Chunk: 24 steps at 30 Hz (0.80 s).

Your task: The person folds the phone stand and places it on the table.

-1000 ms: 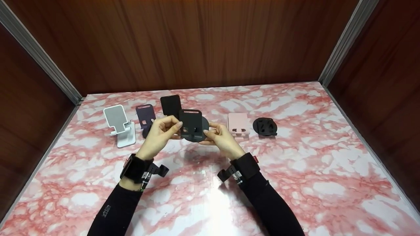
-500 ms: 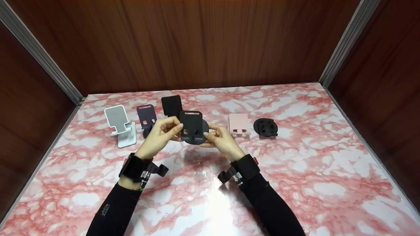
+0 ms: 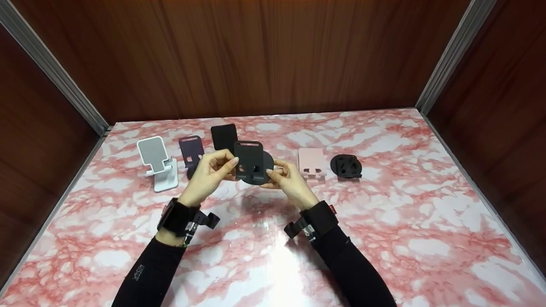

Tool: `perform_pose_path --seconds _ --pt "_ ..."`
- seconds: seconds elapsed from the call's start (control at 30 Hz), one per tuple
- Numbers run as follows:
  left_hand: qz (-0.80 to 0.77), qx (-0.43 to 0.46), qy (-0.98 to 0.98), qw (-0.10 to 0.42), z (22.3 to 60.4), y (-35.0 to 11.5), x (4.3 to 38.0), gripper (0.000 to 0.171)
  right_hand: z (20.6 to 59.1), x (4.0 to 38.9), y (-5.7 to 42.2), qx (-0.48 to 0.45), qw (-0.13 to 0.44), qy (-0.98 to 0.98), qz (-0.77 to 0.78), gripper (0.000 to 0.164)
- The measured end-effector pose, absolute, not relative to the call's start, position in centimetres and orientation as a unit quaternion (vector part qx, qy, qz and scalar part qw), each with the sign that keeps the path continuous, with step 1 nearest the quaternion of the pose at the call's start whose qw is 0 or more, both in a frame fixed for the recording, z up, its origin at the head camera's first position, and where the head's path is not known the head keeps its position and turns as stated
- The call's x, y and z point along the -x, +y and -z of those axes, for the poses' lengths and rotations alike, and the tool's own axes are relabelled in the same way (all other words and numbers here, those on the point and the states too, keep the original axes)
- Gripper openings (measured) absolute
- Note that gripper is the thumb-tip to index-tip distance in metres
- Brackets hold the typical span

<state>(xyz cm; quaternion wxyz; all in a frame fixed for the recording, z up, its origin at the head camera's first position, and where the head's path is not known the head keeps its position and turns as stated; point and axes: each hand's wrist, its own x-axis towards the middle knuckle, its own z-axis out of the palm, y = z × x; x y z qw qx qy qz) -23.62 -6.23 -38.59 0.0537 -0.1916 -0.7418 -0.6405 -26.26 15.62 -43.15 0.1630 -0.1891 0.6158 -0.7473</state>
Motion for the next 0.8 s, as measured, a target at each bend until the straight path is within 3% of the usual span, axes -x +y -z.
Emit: perform_pose_path --seconds 0.2,0.33,0.53,0.8 --pt "0.598 0.196 -0.759 0.163 38.6 -4.9 23.3 0.028 42.6 26.1 15.6 0.187 0.138 0.628 0.743 0.042" --pt "0.589 0.194 -0.763 0.183 38.6 -4.5 23.2 0.034 42.3 26.1 15.7 0.186 0.136 0.637 0.735 0.045" --pt "0.621 0.184 -0.748 0.146 38.5 -4.8 23.6 0.035 42.6 26.0 15.7 0.204 0.138 0.635 0.732 0.044" --pt "0.662 0.177 -0.727 0.042 38.3 -5.0 23.8 0.035 43.0 25.9 15.7 0.203 0.121 0.640 0.731 0.041"
